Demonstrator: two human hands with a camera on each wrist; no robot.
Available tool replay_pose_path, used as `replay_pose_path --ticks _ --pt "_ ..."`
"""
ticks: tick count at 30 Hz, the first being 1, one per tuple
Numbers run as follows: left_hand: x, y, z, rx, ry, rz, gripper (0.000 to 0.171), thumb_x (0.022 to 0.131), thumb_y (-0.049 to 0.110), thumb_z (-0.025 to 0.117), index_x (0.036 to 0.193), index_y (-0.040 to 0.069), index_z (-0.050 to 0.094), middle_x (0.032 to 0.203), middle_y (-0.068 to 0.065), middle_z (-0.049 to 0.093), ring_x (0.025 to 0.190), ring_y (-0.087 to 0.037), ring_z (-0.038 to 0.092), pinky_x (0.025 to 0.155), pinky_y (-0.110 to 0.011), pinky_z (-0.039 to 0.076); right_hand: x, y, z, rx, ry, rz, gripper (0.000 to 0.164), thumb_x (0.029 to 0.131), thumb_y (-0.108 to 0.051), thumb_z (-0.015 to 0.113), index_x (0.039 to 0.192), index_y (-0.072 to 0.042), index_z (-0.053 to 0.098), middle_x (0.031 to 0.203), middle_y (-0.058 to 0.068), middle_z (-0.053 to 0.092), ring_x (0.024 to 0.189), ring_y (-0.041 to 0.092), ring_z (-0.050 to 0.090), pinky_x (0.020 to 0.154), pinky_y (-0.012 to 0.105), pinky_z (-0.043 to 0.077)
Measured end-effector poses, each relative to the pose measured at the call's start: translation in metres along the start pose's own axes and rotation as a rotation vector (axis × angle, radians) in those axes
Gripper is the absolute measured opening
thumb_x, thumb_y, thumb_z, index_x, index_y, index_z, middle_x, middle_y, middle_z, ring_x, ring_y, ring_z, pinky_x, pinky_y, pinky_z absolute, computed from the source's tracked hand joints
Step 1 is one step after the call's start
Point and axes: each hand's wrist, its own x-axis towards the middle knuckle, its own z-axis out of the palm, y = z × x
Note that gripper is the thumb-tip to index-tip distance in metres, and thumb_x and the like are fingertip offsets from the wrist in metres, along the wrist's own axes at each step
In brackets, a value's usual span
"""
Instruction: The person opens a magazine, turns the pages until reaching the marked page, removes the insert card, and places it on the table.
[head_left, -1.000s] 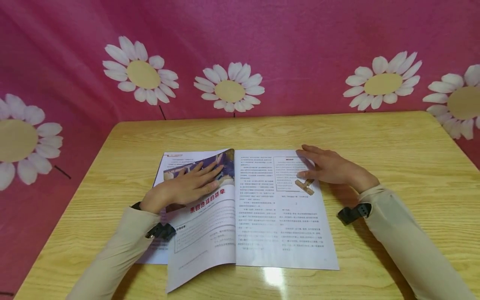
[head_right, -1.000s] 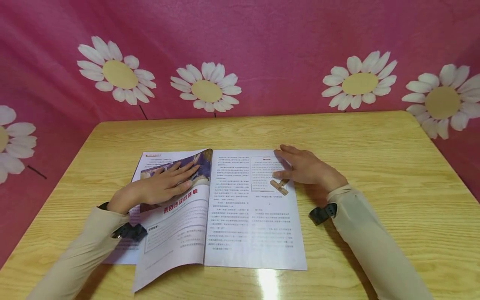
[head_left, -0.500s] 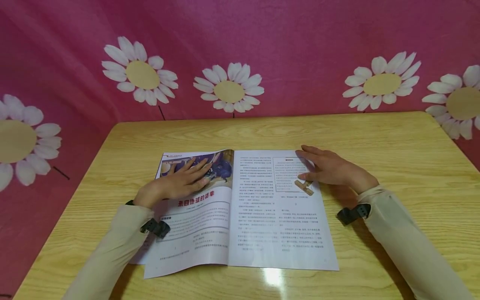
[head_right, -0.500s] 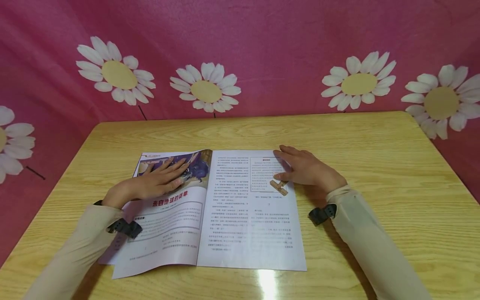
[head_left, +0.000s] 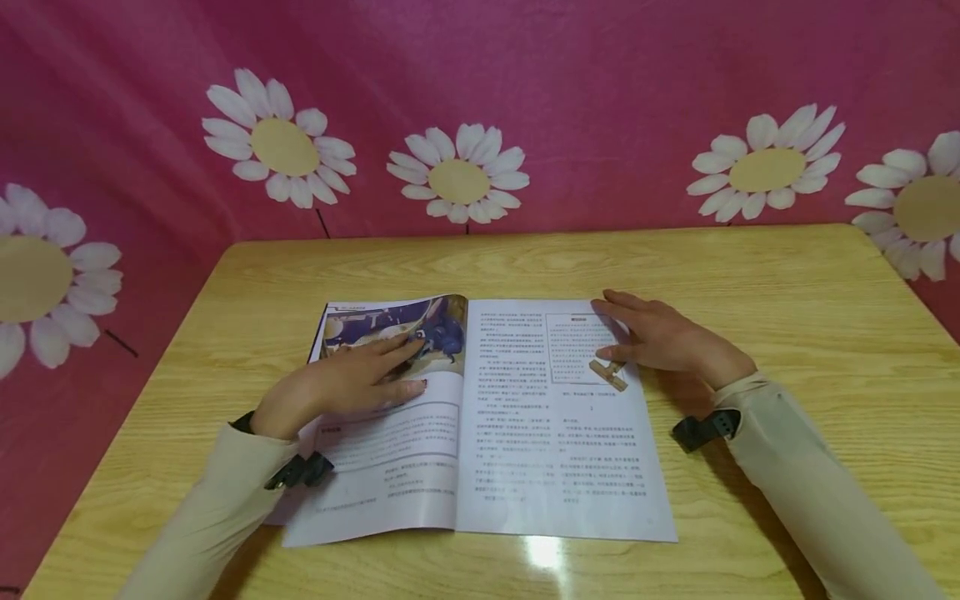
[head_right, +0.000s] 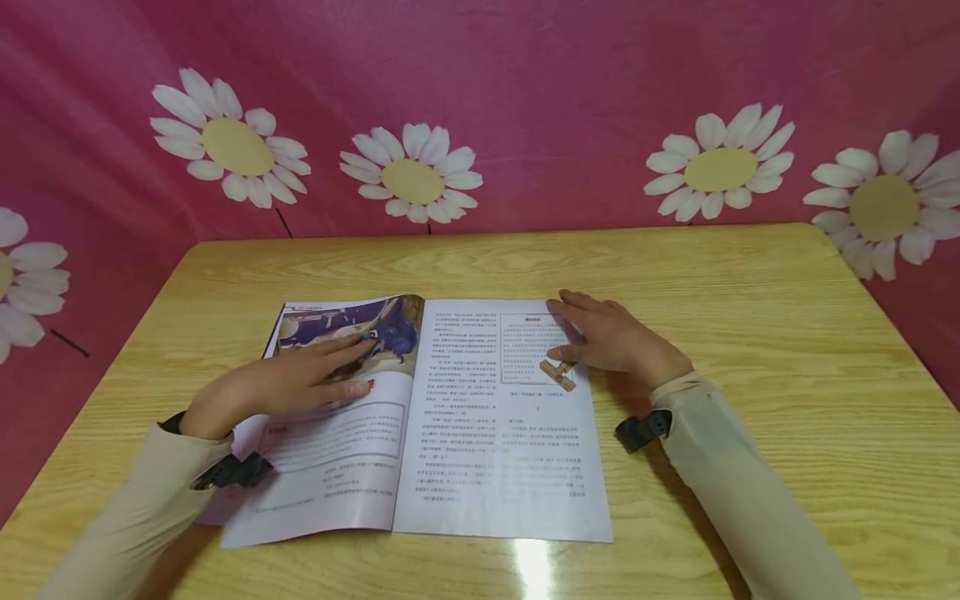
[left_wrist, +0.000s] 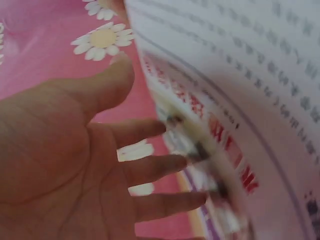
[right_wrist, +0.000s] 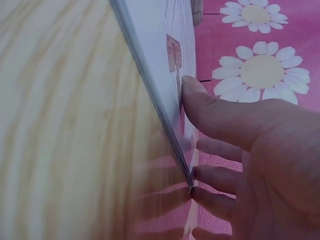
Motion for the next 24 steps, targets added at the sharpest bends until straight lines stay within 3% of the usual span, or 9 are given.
replay_pose_path --ticks 6,12,16,20,24 --pt "-0.019 0.01 -0.008 0.059 0.1 0.09 0.064 0.098 0.045 0.052 0.148 0.007 0.039 0.147 -0.025 0.039 0.133 -0.044 0.039 0.103 -0.06 0.033 -0.002 -0.004 -0.005 -0.042 0.014 0.038 0.077 0.09 -0.035 0.068 0.15 -0.003 0.032 0.154 0.027 0.022 0.136 0.048 0.03 0.108 0.061 0.023" --pt "-0.016 0.038 -0.027 0.191 0.249 0.205 0.055 0.097 0.037 0.058 0.141 0.006 0.05 0.139 -0.02 0.051 0.123 -0.037 0.053 0.101 -0.054 0.04 -0.004 -0.007 -0.008 -0.039 0.06 0.064 0.078 0.086 -0.031 0.074 0.148 -0.002 0.035 0.15 0.027 0.031 0.133 0.045 0.035 0.106 0.058 0.031" --pt "0.007 0.057 -0.035 0.247 0.281 0.271 0.052 0.097 0.034 0.059 0.139 0.005 0.052 0.139 -0.018 0.052 0.126 -0.032 0.051 0.103 -0.048 0.041 -0.004 -0.007 -0.007 -0.025 0.102 0.045 0.078 0.083 -0.026 0.077 0.145 -0.001 0.038 0.143 0.024 0.038 0.128 0.042 0.041 0.103 0.057 0.034" --pt "0.043 0.07 -0.03 0.276 0.245 0.248 0.057 0.098 0.037 0.056 0.142 0.003 0.046 0.144 -0.017 0.046 0.136 -0.031 0.039 0.11 -0.045 0.032 -0.001 -0.01 -0.004 -0.013 0.11 0.035 0.078 0.082 -0.024 0.078 0.145 0.001 0.038 0.14 0.024 0.039 0.123 0.04 0.045 0.102 0.055 0.037" --pt "0.076 0.084 -0.022 0.215 0.179 0.196 0.067 0.099 0.043 0.052 0.15 0.005 0.034 0.152 -0.016 0.035 0.142 -0.03 0.029 0.113 -0.044 0.026 0.002 -0.012 -0.001 -0.022 0.102 0.037 0.079 0.083 -0.024 0.078 0.144 0.007 0.037 0.142 0.025 0.038 0.126 0.042 0.043 0.104 0.054 0.036"
